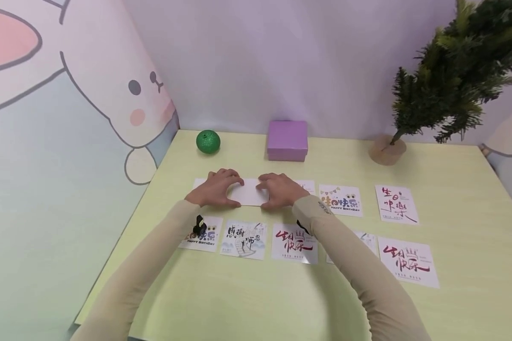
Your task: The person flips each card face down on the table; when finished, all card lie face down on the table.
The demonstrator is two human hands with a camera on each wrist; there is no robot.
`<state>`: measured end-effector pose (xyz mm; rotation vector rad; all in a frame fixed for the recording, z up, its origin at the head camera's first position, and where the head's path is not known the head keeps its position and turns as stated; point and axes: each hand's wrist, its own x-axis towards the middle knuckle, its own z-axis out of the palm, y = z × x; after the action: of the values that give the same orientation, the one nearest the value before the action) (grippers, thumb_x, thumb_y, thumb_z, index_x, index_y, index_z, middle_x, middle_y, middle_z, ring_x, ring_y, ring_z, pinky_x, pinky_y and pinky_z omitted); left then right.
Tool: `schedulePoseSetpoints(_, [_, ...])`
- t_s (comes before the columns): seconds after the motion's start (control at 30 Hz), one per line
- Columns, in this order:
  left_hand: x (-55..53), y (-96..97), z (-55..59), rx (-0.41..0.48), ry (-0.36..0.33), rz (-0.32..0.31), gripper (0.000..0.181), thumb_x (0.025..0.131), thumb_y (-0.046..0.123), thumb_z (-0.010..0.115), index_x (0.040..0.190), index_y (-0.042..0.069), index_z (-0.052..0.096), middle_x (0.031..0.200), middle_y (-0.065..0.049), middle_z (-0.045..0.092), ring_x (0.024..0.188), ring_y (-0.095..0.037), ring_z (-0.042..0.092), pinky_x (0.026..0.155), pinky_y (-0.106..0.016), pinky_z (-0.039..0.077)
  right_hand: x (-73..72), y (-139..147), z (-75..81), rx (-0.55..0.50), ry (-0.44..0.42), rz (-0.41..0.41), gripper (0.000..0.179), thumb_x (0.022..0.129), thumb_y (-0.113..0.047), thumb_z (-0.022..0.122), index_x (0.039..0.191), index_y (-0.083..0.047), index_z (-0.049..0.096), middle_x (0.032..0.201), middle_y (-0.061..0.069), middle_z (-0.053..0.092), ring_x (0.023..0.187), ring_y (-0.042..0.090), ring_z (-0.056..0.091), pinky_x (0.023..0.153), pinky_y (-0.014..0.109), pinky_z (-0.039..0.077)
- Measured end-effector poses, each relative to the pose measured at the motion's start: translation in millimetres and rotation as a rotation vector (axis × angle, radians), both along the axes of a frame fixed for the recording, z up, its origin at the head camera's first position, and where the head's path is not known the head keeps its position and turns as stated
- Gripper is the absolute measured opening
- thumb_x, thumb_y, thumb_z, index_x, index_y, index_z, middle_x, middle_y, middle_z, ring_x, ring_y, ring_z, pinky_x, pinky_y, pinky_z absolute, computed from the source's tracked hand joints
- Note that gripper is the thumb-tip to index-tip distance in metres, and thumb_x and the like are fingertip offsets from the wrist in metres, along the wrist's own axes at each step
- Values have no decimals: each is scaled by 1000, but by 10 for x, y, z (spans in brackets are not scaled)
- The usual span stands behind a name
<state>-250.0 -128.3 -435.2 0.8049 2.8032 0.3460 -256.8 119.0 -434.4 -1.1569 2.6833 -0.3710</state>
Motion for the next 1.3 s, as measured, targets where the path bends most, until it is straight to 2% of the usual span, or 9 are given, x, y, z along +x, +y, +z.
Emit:
schedulePoseSetpoints(0.17, [-7,19,22,-12,-6,4,64,72,53,77,126,25,57,137,-2,47,129,-26,39,100,-49,30,10,35,29,1,-20,2,62,77,-38,76,130,-10,61,148,16,45,136,35,42,109,55,35])
schedulePoseSetpoints(0.3, [8,16,48,5,-13,17,65,72,55,77,126,25,57,136,-3,48,130,-28,38,101,-50,29,41,74,79,37,-35,-9,71,79,-43,74,139,-12,52,153,15,37,141,34,35,111,54,31])
schedulePoseSetpoints(0.47, [1,127,133,63,-6,19,67,71,54,79,127,25,57,135,-3,48,132,-28,35,103,-51,28,78,352,190,18,-22,-55,81,77,-44,77,143,-10,46,152,18,36,138,38,38,110,56,32])
schedulePoseSetpoints(0.67, [-73,498,212,52,0,-75,74,72,57,77,133,23,53,138,-6,48,133,-29,37,106,-50,28,119,766,260,69,-59,-154,88,75,-44,80,146,-8,41,152,19,35,140,38,34,111,58,29])
schedulePoseSetpoints(0.8, [-104,827,189,21,1,-129,83,71,57,78,140,23,48,141,-7,48,133,-27,40,109,-48,28,145,953,261,65,-89,-205,94,71,-42,83,146,-6,40,151,21,35,140,39,33,111,59,28])
schedulePoseSetpoints(0.97, [-97,1135,122,-28,-6,-184,94,68,56,80,146,20,40,139,-5,51,129,-24,44,109,-45,30,116,1017,195,60,-112,-248,99,68,-39,86,148,-7,37,150,21,38,138,40,36,111,59,27])
schedulePoseSetpoints(1.13, [-73,1304,89,-57,1,-174,93,71,52,80,146,17,39,133,-5,53,122,-23,47,106,-43,35,112,1031,153,29,-147,-276,105,66,-36,89,150,-6,33,145,22,43,132,42,42,110,58,31])
schedulePoseSetpoints(1.3, [-68,1370,84,-45,-2,-167,90,73,51,79,146,17,39,135,-4,52,123,-21,46,103,-42,37,118,1065,143,26,-132,-283,107,61,-36,91,148,-5,36,131,19,47,116,34,48,101,50,41])
